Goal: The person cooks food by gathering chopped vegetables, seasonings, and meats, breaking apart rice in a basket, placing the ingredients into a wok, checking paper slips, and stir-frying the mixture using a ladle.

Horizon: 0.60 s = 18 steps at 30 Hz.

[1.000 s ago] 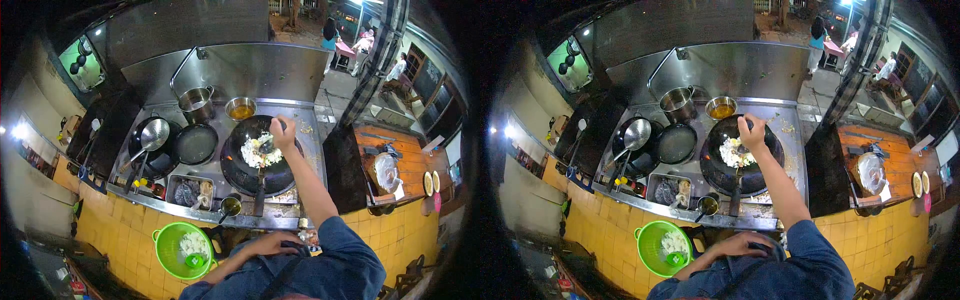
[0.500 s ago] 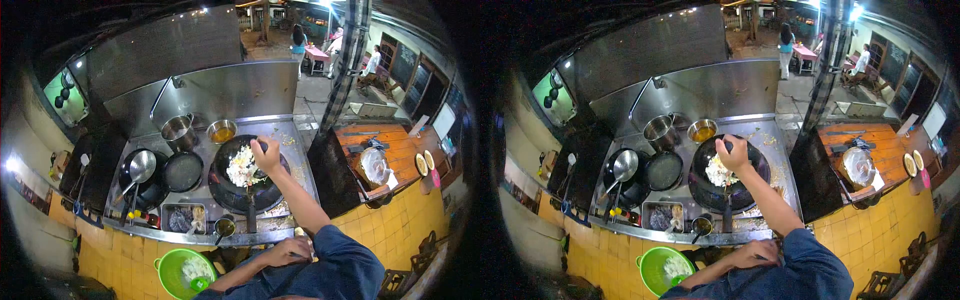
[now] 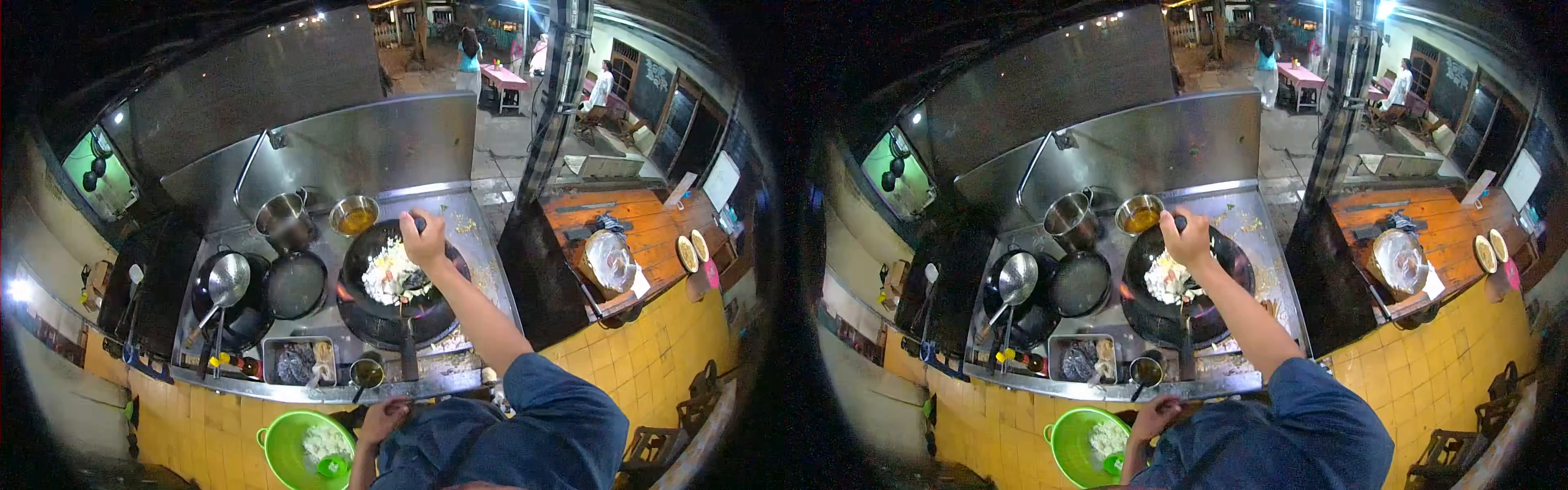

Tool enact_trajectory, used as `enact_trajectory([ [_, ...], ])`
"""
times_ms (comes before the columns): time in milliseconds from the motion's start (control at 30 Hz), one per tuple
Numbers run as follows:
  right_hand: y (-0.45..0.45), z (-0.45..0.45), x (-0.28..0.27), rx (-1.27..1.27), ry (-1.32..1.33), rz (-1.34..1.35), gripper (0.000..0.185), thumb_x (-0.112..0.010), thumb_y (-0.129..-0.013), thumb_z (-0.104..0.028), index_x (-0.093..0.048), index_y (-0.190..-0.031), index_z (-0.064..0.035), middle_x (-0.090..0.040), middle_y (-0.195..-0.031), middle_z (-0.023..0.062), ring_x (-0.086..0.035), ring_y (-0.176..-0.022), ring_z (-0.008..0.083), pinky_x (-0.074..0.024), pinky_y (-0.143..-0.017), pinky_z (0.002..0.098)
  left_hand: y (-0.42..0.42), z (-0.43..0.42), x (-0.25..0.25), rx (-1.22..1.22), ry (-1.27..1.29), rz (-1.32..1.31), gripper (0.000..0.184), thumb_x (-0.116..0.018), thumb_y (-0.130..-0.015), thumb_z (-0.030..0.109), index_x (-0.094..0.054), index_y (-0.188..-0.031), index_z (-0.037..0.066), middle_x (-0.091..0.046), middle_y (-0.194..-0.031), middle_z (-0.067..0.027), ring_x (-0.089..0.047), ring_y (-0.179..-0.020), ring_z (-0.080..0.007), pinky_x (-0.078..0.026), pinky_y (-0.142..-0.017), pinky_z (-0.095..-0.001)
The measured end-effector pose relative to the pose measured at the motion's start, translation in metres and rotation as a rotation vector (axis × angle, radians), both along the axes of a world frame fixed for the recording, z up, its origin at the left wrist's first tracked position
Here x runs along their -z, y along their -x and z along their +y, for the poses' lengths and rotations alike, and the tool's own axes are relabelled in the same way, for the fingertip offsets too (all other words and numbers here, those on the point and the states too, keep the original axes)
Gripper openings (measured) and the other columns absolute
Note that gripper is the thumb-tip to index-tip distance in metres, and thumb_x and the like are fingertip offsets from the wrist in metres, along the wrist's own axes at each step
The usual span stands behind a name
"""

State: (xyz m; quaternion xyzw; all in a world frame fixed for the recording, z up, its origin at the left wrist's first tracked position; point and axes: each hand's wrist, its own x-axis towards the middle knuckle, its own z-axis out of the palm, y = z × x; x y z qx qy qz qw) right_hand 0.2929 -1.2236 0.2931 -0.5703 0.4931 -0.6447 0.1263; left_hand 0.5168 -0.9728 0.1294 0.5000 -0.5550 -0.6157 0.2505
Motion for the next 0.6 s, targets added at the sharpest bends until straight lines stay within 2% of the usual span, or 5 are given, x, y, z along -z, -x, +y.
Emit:
enact_trajectory([
  [100,-0.003,-0.015,0.017,-0.012,0.104,-0.080,0.024,-0.059,-0.078,-0.020,-0.059,-0.069,0.0021,-0.054,-0.059,0.0206,-0.057,-0.055,0.0333,-0.0423,-0.053,0.0347,-0.005,0.002,0.000,-0.061,0.148,-0.151,0.026,-0.065,-0.080,0.014,-0.061,-0.103,0.002,-0.057,-0.070,0.0003,-0.052,-0.066,-0.0061,-0.043,-0.061,-0.0216],
  [267,0.005,-0.020,0.034,-0.089,0.156,-0.035,0.025,-0.056,-0.081,-0.016,-0.053,-0.064,0.0020,-0.047,-0.051,0.0130,-0.048,-0.047,0.0156,-0.0371,-0.047,0.0328,-0.006,0.002,0.003,-0.164,0.092,-0.136,0.029,-0.067,-0.078,0.010,-0.060,-0.105,0.002,-0.058,-0.073,-0.0023,-0.053,-0.066,-0.0067,-0.044,-0.061,-0.0230],
  [300,0.005,-0.036,0.042,-0.140,0.215,-0.110,0.024,-0.050,-0.083,-0.007,-0.045,-0.060,-0.0003,-0.045,-0.050,0.0006,-0.041,-0.045,0.0072,-0.0319,-0.041,0.0252,-0.001,0.003,-0.010,-0.192,0.087,-0.102,0.030,-0.067,-0.079,0.011,-0.059,-0.106,0.002,-0.060,-0.076,-0.0038,-0.055,-0.068,-0.0073,-0.045,-0.062,-0.0237],
  [433,0.004,-0.028,0.018,-0.295,0.215,-0.407,0.028,-0.054,-0.085,-0.017,-0.051,-0.061,-0.0009,-0.048,-0.048,-0.0005,-0.043,-0.045,0.0062,-0.0342,-0.043,0.0241,-0.001,-0.001,0.013,-0.290,0.043,0.088,0.032,-0.066,-0.080,0.012,-0.057,-0.109,0.001,-0.064,-0.083,-0.0064,-0.060,-0.074,-0.0092,-0.048,-0.066,-0.0251],
  [600,0.002,-0.039,0.010,-0.414,0.131,-0.604,0.029,-0.055,-0.084,-0.015,-0.048,-0.059,-0.0018,-0.046,-0.048,-0.0003,-0.043,-0.044,0.0057,-0.0313,-0.040,0.0222,-0.004,0.006,0.023,-0.217,0.030,-0.073,0.034,-0.065,-0.081,0.014,-0.055,-0.111,0.001,-0.065,-0.092,-0.0107,-0.062,-0.078,-0.0130,-0.048,-0.069,-0.0254],
])
